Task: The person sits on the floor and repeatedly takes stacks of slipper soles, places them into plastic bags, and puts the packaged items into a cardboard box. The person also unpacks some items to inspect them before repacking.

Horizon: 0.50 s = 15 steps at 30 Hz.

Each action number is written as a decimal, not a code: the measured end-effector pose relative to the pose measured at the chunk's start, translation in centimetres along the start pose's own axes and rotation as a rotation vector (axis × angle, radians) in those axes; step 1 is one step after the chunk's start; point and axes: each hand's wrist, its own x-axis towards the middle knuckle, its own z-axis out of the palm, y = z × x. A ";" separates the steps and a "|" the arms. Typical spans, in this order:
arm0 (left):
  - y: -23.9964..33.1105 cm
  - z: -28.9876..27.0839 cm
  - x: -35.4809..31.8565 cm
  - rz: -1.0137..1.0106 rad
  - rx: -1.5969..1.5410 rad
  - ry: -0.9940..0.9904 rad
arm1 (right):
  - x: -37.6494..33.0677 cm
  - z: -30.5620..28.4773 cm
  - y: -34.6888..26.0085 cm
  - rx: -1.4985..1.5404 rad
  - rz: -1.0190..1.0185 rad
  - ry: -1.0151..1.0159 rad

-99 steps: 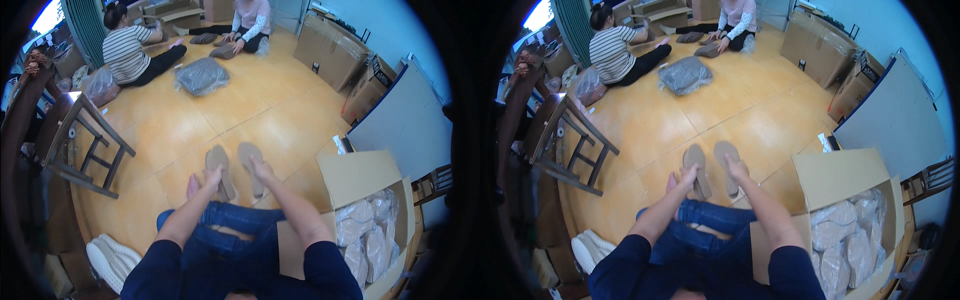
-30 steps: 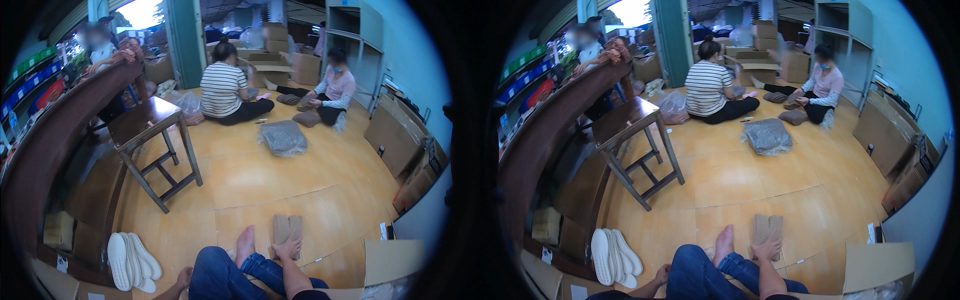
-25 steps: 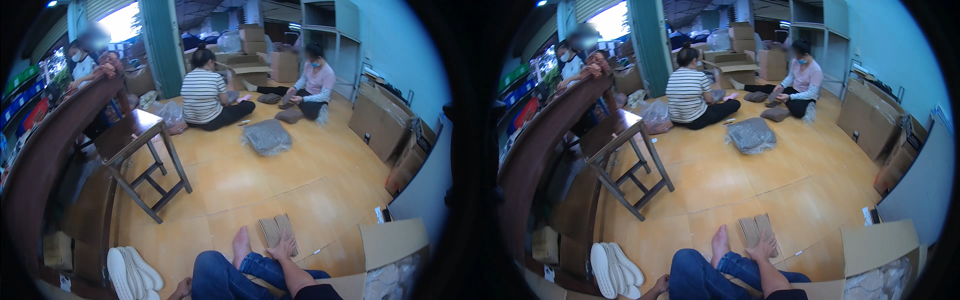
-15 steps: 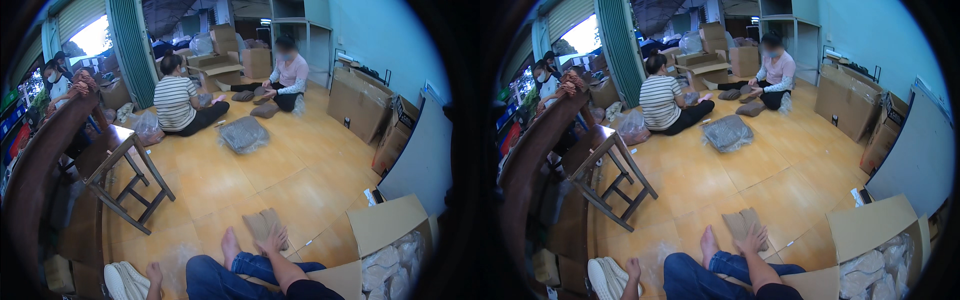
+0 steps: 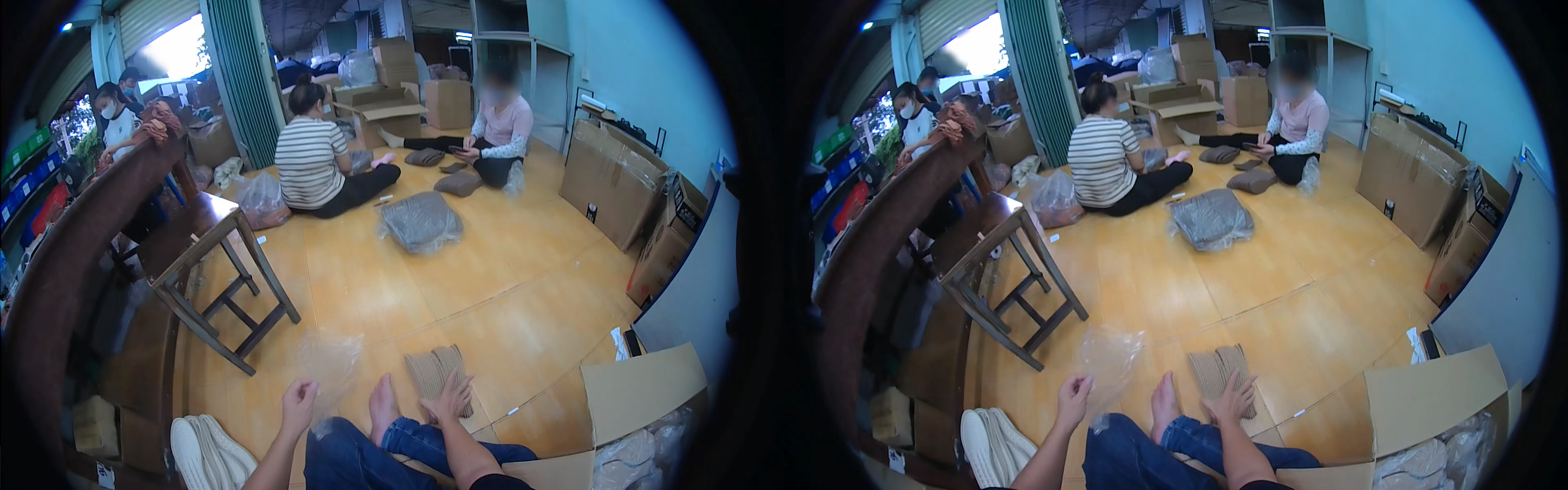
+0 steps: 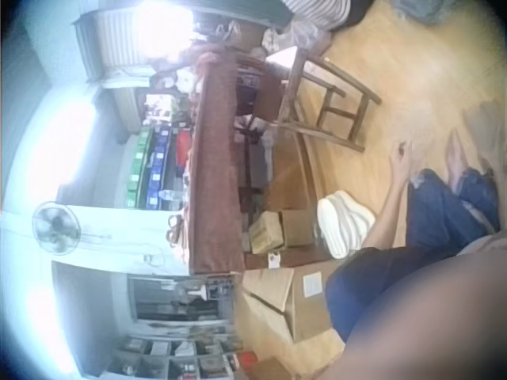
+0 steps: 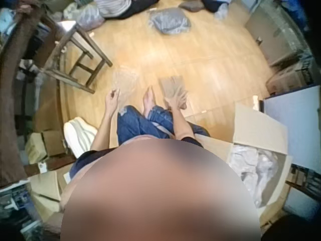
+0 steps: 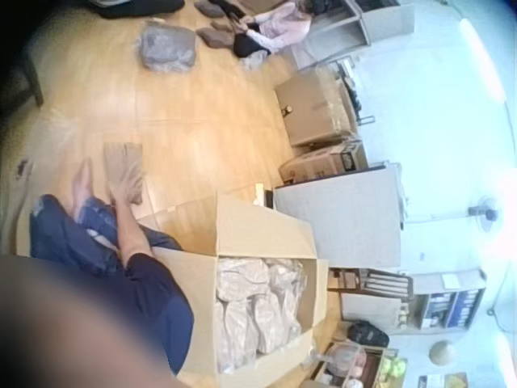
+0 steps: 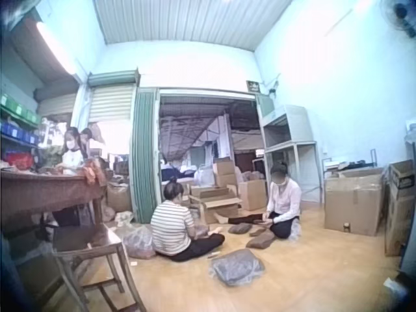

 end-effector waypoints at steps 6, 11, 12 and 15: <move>2.8 5.6 3.0 0.226 0.192 -0.357 | 0.9 0.8 -1.2 -0.040 -0.002 0.013; -1.6 4.6 5.4 0.441 0.666 -0.371 | 0.9 -0.2 -1.1 -0.029 -0.050 -0.063; -3.3 4.0 6.3 0.355 0.774 -0.410 | 0.9 -0.4 -0.9 -0.028 -0.072 -0.070; -8.4 3.2 8.4 0.269 0.898 -0.389 | 1.0 -0.5 -0.1 -0.037 -0.102 -0.060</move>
